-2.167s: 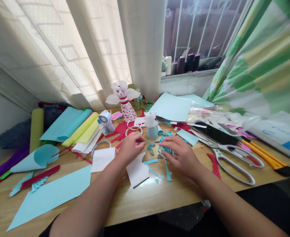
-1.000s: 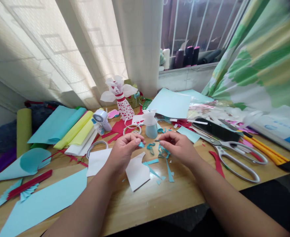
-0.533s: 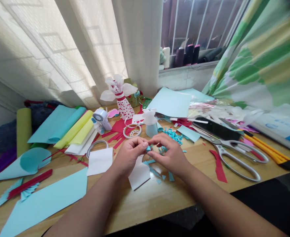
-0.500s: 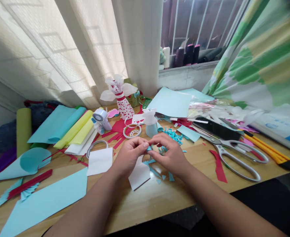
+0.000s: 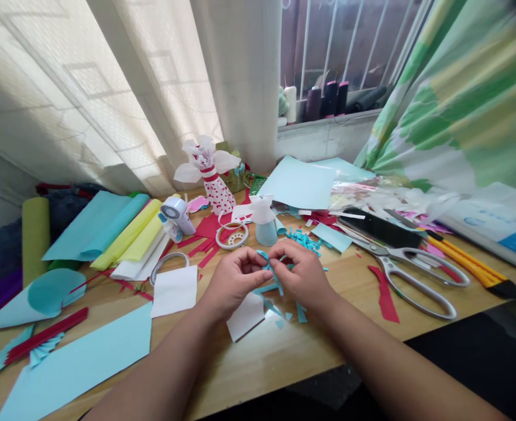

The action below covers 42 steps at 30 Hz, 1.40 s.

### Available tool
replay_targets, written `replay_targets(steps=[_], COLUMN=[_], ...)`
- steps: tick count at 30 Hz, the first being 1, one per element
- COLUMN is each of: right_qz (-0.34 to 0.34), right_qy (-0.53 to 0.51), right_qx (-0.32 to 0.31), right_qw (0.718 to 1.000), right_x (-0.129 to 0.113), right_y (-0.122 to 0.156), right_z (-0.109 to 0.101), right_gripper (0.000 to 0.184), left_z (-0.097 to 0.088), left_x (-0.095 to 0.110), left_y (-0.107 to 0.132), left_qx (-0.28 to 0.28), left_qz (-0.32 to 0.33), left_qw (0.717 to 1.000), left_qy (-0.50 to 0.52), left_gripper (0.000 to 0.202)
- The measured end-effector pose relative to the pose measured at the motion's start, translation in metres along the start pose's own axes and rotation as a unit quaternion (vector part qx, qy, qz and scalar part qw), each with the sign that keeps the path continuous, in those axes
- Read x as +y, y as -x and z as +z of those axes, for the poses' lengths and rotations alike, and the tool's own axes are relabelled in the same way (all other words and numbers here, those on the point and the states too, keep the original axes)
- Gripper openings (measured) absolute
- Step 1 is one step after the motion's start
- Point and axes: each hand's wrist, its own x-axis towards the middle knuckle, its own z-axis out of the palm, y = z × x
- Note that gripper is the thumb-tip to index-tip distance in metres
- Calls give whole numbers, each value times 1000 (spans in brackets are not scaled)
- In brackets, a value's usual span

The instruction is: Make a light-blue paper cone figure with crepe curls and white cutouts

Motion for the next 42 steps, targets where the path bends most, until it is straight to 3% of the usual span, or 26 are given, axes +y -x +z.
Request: replay_targets(steps=[4,8,12,19,23,26,31,34,37,42], right_qz=[29,34,-17,-112,-142,-145,-141,-139,-131,-118], right_qy=[8,37,96,143,168,229,316,324,297,235], right_qx=[-14,-12,-35,-150,-213,-192,-164,-151,-134,-157], right_qw=[999,999,995,972,952,943,924,924,936,952], right_x=[2,9,11,5,8,12,21,24,21,7], right_y=[2,-2,-9,-10,-7,-4,-2,-4,-7,-10], right_z=[0,-15,-38,-60,-48,-29,-2,2,-5,-31], right_gripper=[9,11,10,17,12,17,15,18,13,7], left_z=[-1,-12,-21,-28,-39,-54,-75,-65,-42,-13], left_x=[3,10,12,15,23,23,14,12,12,11], left_y=[-1,-5,-8,-11,-10,-12,-22,-24,-19,2], left_qx=[16,38,48,40,-5,-33,94,113,52,-87], left_qz=[10,14,20,30,16,0,68,129,177,156], left_qw=[997,997,997,994,982,957,899,878,877,927], left_qy=[-71,-64,-59,-99,-186,-289,-423,-447,-443,-331], left_gripper=[20,18,18,16,14,6,11,17,20,37])
